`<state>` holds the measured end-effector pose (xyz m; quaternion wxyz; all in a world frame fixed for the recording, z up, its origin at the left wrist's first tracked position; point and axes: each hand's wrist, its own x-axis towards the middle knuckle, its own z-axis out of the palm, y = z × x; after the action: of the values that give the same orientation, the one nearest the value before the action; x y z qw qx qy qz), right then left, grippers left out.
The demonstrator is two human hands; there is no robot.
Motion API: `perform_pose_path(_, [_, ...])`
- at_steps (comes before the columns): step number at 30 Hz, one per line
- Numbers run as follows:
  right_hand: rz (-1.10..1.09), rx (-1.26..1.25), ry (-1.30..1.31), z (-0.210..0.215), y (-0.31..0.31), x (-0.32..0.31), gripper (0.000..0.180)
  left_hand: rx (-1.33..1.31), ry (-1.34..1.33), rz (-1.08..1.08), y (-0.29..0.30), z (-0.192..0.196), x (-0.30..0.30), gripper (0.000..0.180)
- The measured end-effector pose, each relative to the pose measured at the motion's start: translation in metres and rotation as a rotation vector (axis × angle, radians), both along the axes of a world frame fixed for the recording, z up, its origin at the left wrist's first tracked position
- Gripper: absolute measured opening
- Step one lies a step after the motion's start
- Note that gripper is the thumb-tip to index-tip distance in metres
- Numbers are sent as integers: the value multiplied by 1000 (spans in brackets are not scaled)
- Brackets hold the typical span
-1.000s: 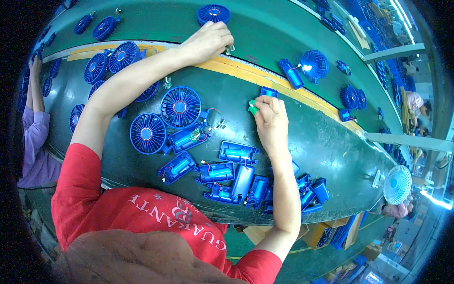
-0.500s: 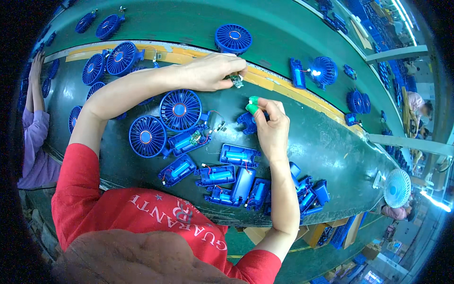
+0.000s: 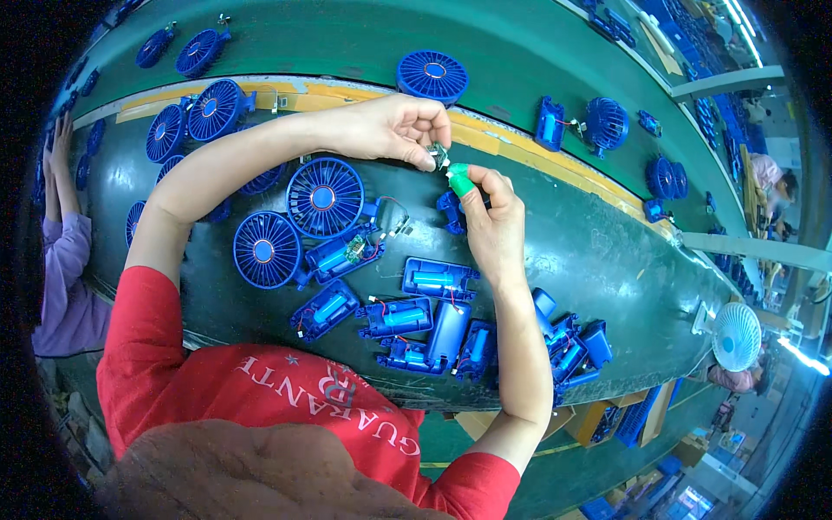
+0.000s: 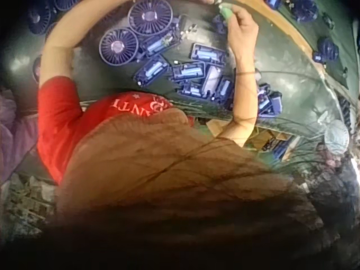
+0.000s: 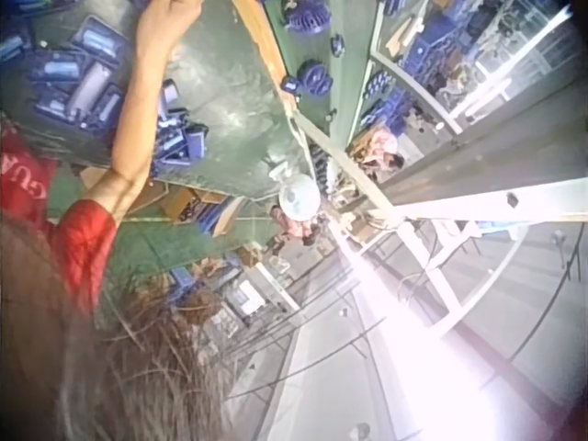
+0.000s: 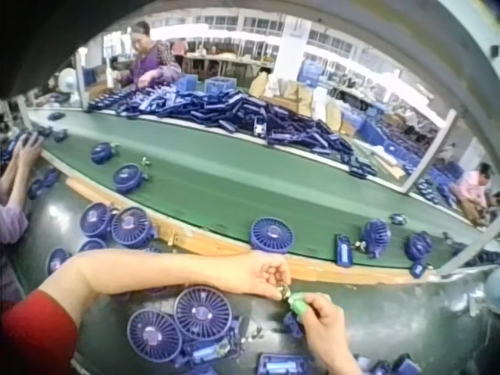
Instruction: The person assembles small blue electronic devices on a green workbench. They pick up a blue fan component and a blue casing, connect a small green circuit board to the casing, and place the assembled unit on the table. The process is repeated for multiple units.
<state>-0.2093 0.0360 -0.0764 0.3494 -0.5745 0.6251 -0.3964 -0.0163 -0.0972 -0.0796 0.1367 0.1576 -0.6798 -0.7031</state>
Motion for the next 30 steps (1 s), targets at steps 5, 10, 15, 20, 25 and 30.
perform_pose_path(5, [-4, 32, -90, 3, -1, 3, 15, -45, 35, -37, 4, 0, 1, 25])
perform_pose_path(10, [7, 76, -279, 4, 0, 6, 16, -6, 65, -42, 6, 0, -2, 24])
perform_pose_path(15, [2, 201, -480, 6, -1, 6, 19, 31, 90, -20, 6, 1, 0, 21])
perform_pose_path(20, [8, 101, -361, 3, 0, 9, 18, 33, 108, -19, 9, -2, 0, 21])
perform_pose_path(25, [-6, -38, 105, 2, -16, -2, 13, -328, 68, 152, 9, -3, -4, 24])
perform_pose_path(30, [-127, -719, 969, 24, -30, -61, 28, -861, 88, 272, 8, 2, 0, 30])
